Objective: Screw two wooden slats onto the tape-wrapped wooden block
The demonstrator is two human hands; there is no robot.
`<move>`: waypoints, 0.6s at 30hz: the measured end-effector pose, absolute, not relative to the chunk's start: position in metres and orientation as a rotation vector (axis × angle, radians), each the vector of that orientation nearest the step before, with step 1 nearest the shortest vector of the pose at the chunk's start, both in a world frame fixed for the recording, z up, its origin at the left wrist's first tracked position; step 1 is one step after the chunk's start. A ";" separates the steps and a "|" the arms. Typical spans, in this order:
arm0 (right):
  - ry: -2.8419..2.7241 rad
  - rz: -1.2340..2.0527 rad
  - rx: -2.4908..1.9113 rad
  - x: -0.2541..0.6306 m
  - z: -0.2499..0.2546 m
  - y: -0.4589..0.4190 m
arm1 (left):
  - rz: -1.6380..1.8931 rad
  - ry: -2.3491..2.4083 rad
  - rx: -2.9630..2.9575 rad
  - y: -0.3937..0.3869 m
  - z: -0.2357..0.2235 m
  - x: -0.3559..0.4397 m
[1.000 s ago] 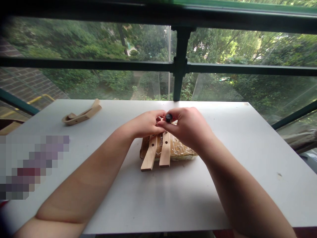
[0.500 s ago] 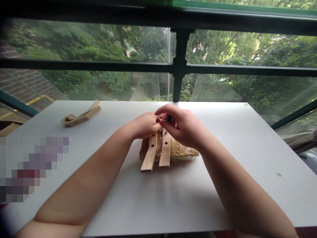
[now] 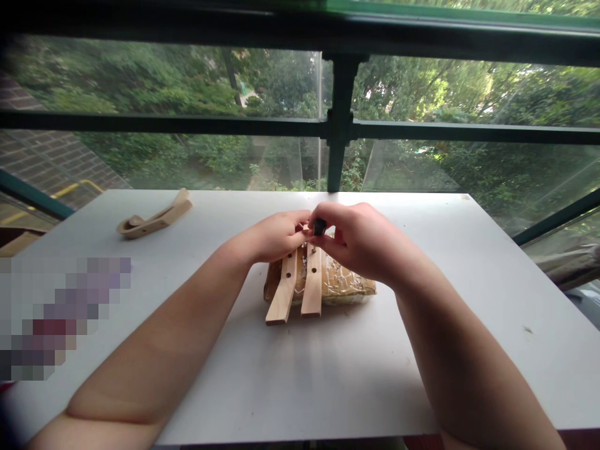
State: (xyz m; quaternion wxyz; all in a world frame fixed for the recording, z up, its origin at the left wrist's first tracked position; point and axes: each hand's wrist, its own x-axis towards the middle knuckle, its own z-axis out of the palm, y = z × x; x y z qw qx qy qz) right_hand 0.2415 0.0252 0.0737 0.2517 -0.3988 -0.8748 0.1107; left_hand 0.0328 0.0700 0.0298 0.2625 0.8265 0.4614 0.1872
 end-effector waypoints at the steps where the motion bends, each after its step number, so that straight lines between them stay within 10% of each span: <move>1: -2.376 0.265 -1.079 0.241 0.074 0.025 | 0.505 1.255 2.232 0.070 0.030 0.033; 18: -2.156 0.203 -1.119 0.226 0.055 0.035 | 0.553 1.273 2.234 0.069 0.027 0.035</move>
